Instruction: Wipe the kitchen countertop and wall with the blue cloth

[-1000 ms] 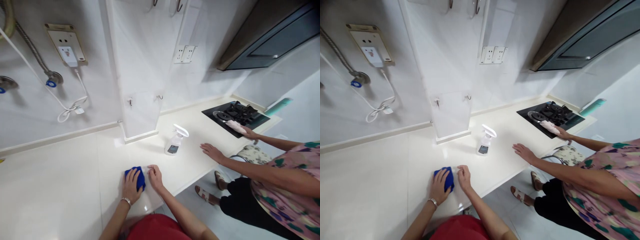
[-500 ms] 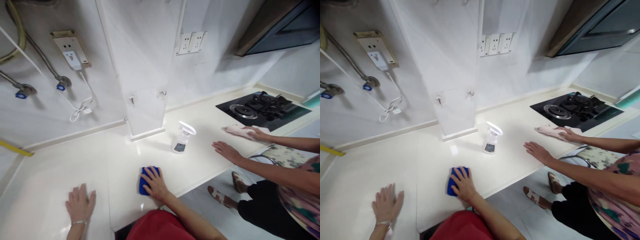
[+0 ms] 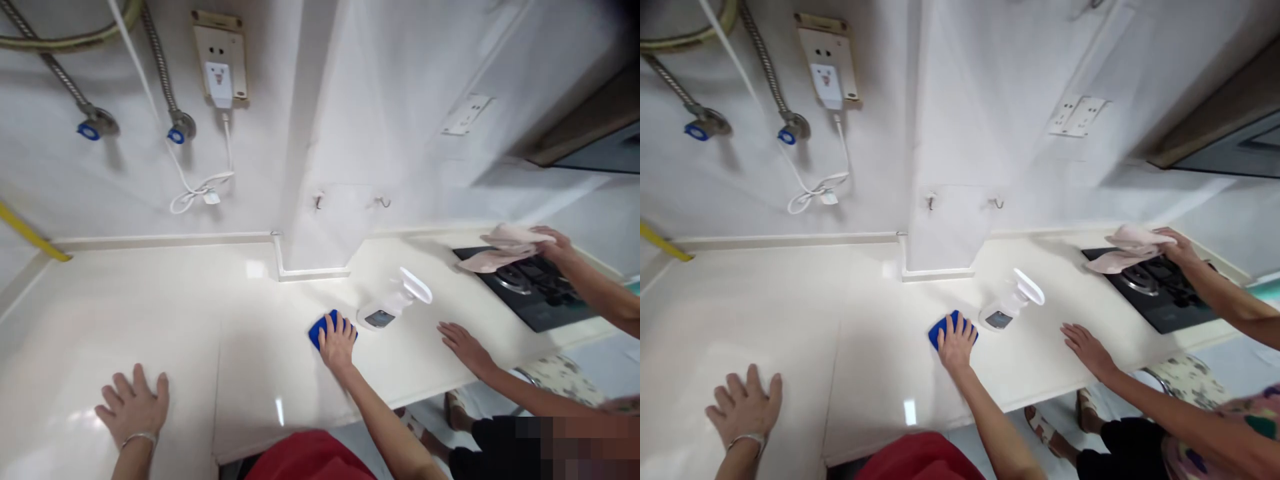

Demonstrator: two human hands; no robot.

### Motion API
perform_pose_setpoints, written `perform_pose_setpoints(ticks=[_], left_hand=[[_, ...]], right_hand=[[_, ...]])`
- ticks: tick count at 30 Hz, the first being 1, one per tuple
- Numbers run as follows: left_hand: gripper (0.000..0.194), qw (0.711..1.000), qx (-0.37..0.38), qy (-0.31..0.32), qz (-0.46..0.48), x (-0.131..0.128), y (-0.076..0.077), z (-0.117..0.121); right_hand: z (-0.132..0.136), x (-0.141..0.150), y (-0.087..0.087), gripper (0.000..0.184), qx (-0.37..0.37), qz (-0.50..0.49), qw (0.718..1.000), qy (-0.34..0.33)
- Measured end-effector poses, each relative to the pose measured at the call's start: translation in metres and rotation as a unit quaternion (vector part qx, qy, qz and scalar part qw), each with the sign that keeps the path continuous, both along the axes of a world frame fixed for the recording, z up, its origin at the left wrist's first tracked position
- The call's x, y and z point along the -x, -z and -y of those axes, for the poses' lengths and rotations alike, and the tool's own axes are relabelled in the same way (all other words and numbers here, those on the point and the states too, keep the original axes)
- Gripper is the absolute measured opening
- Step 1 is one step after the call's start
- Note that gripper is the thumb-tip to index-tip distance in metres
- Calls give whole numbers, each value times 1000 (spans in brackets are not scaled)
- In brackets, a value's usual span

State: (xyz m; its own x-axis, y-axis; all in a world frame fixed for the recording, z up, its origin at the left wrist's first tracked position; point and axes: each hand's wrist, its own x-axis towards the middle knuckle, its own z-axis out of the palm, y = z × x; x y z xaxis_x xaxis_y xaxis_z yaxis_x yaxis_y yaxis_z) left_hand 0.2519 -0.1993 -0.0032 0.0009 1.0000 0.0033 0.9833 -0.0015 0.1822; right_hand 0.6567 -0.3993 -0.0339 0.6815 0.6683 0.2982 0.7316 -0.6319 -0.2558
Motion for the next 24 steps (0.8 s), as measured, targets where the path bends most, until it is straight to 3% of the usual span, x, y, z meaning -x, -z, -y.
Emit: perform_pose_setpoints(ticks=[3, 6, 10, 13, 15, 18, 22, 24], left_hand=[[80, 999, -27, -8, 20, 2, 4, 1], [77, 999, -30, -14, 33, 3, 10, 1], [73, 999, -33, -21, 22, 5, 15, 2], [71, 999, -18, -25, 10, 6, 15, 3], [71, 1000, -15, -22, 11, 7, 14, 3], [72, 999, -24, -16, 16, 9, 13, 3], [73, 999, -21, -21, 23, 10, 10, 2], [75, 999, -25, -20, 29, 9, 8, 1]], right_hand=[[-63, 0, -4, 53, 4, -19, 1000, -7], [-121, 23, -10, 54, 7, -37, 998, -58], [-185, 87, -19, 56, 63, -79, 983, -156], [-209, 146, -29, 59, 112, -97, 958, -246], [-207, 180, -35, 60, 117, -104, 936, -316], [-180, 211, -44, 60, 114, -115, 892, -422], [-122, 207, -46, 58, 90, -104, 831, -539], [-93, 189, -42, 57, 78, -96, 819, -560]])
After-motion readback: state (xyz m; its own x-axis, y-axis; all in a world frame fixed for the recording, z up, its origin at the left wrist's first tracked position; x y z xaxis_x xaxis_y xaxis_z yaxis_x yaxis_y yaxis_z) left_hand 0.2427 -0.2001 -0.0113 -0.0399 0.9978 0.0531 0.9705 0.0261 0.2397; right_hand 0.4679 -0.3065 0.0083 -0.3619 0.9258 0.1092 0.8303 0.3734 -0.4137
